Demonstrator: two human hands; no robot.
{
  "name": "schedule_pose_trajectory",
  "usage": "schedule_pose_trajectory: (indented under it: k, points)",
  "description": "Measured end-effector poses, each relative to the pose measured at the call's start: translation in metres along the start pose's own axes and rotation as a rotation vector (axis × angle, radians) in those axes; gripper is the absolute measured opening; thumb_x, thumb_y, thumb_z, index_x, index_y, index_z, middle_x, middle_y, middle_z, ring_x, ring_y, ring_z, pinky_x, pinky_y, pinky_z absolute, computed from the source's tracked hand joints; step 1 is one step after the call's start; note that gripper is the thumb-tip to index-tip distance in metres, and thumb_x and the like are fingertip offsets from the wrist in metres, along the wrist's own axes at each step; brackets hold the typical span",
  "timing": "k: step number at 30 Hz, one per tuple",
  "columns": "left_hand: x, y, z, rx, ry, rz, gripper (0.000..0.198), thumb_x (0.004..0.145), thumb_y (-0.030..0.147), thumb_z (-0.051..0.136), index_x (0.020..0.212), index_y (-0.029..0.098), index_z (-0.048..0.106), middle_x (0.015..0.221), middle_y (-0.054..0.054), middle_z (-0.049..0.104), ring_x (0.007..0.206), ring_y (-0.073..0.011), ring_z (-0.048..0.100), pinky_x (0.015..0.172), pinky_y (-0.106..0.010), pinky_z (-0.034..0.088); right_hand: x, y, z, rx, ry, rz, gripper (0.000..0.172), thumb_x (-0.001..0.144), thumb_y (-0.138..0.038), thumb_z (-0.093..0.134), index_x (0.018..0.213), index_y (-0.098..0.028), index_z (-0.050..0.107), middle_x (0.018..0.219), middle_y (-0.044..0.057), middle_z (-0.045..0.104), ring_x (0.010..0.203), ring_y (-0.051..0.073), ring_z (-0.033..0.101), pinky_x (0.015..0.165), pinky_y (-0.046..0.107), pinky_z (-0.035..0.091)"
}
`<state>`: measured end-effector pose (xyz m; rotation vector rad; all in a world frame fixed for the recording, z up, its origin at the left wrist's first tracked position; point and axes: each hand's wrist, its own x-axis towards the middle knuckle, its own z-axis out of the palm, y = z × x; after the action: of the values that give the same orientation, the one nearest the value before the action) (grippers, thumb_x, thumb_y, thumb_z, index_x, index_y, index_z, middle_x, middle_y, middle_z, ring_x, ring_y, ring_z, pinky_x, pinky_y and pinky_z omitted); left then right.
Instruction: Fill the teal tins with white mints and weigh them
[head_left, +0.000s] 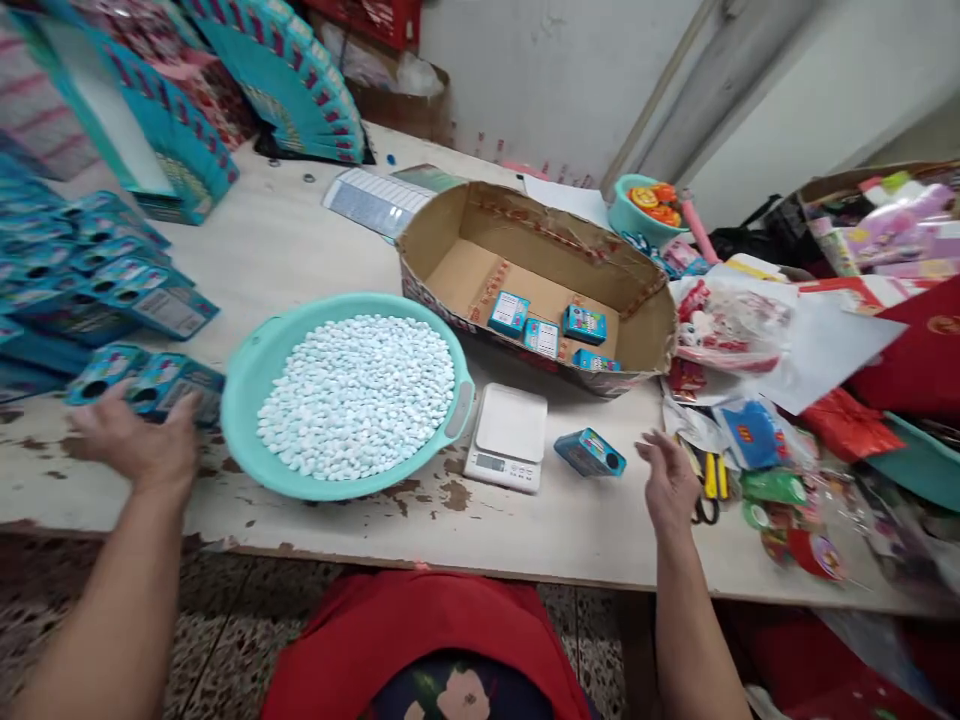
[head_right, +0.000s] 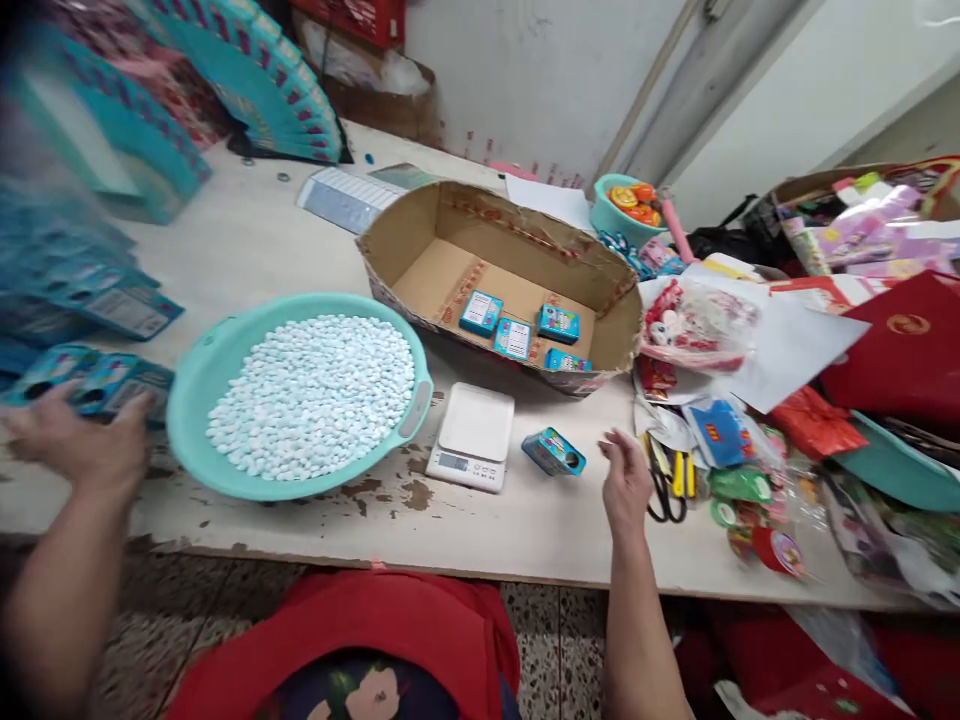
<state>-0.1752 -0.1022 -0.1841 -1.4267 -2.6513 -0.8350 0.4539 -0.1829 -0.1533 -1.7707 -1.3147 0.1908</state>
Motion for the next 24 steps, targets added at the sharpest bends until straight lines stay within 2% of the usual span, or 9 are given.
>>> schedule_pose_trajectory:
  k: [3, 7, 9, 11, 13, 15, 18, 21, 24]
  points:
    - [0.003, -0.008, 0.007, 0.002, 0.160, -0.185, 0.066, 0.073, 0.050, 0.065, 0.130, 0.025, 0.040, 0.139, -0.012, 0.034, 0.124, -0.0359, 0.038, 0.100, -0.057, 0.032, 0.016, 0.019, -0.004, -0.350, 0.019, -0.348, 0.032, 0.089, -0.021, 0.045, 0.116, -0.019, 0.062, 0.120, 0.014, 0.058, 0.105, 0.025, 0.061, 0.094, 0.050, 0.049]
    - [-0.006, 0.008, -0.004, -0.040, 0.220, -0.154, 0.070, 0.075, 0.047, 0.065, 0.133, 0.019, 0.040, 0.133, -0.014, 0.034, 0.122, -0.0333, 0.038, 0.100, -0.051, 0.034, 0.039, 0.015, -0.009, -0.502, -0.502, -0.904, 0.047, 0.086, -0.008, 0.040, 0.115, -0.037, 0.063, 0.131, 0.004, 0.054, 0.120, 0.023, 0.053, 0.097, 0.044, 0.050]
    - [-0.015, 0.030, -0.016, -0.075, 0.337, -0.078, 0.063, 0.081, 0.049, 0.057, 0.131, 0.014, 0.040, 0.130, -0.015, 0.036, 0.123, -0.0293, 0.038, 0.103, -0.047, 0.033, 0.046, 0.004, -0.008, -0.516, -0.725, -1.076, 0.055, 0.086, -0.006, 0.038, 0.125, -0.041, 0.056, 0.135, 0.000, 0.052, 0.121, 0.022, 0.053, 0.094, 0.040, 0.052]
    - [-0.025, 0.058, -0.028, -0.111, 0.397, 0.030, 0.055, 0.087, 0.049, 0.048, 0.126, 0.010, 0.043, 0.126, -0.016, 0.041, 0.122, -0.0259, 0.038, 0.104, -0.042, 0.032, 0.050, -0.006, -0.006, -0.537, -0.815, -1.162, 0.061, 0.083, -0.007, 0.036, 0.133, -0.042, 0.047, 0.137, -0.001, 0.049, 0.115, 0.022, 0.057, 0.084, 0.037, 0.056]
    - [-0.035, 0.084, -0.034, -0.127, 0.179, 0.214, 0.054, 0.090, 0.050, 0.041, 0.128, 0.012, 0.043, 0.127, -0.015, 0.045, 0.123, -0.0249, 0.039, 0.105, -0.040, 0.031, 0.052, -0.010, -0.004, -0.556, -0.795, -1.188, 0.065, 0.080, -0.007, 0.036, 0.135, -0.040, 0.045, 0.133, 0.002, 0.053, 0.105, 0.023, 0.061, 0.077, 0.037, 0.057]
    - [-0.045, 0.102, -0.034, -0.090, -0.207, 0.346, 0.062, 0.089, 0.057, 0.035, 0.136, 0.016, 0.038, 0.138, -0.015, 0.042, 0.131, -0.0278, 0.034, 0.108, -0.041, 0.027, 0.052, -0.009, -0.002, -0.589, -0.740, -1.174, 0.063, 0.080, -0.006, 0.037, 0.132, -0.039, 0.049, 0.123, 0.004, 0.059, 0.097, 0.024, 0.062, 0.077, 0.040, 0.055]
    - [-0.055, 0.114, -0.026, -0.001, -0.591, 0.299, 0.078, 0.085, 0.067, 0.029, 0.146, 0.018, 0.024, 0.153, -0.015, 0.024, 0.140, -0.0348, 0.018, 0.110, -0.050, 0.019, 0.047, -0.004, 0.003, -0.570, -0.624, -1.096, 0.044, 0.084, -0.014, 0.047, 0.120, -0.036, 0.060, 0.121, 0.009, 0.057, 0.108, 0.029, 0.056, 0.087, 0.049, 0.050]
    - [-0.062, 0.125, -0.014, 0.019, -0.697, 0.220, 0.085, 0.083, 0.070, 0.027, 0.150, 0.020, 0.016, 0.156, -0.014, 0.016, 0.142, -0.0367, 0.013, 0.111, -0.055, 0.015, 0.038, 0.000, 0.014, -0.411, -0.597, -0.964, 0.032, 0.084, -0.032, 0.057, 0.116, -0.029, 0.060, 0.124, 0.011, 0.055, 0.116, 0.031, 0.051, 0.090, 0.049, 0.048]
    - [-0.065, 0.146, 0.000, -0.011, -0.702, 0.132, 0.086, 0.082, 0.069, 0.031, 0.149, 0.019, 0.017, 0.156, -0.014, 0.015, 0.141, -0.0378, 0.014, 0.109, -0.054, 0.021, 0.028, -0.003, 0.023, -0.297, -0.589, -0.746, 0.035, 0.085, -0.043, 0.056, 0.115, -0.025, 0.057, 0.105, 0.009, 0.063, 0.095, 0.027, 0.058, 0.078, 0.042, 0.052]
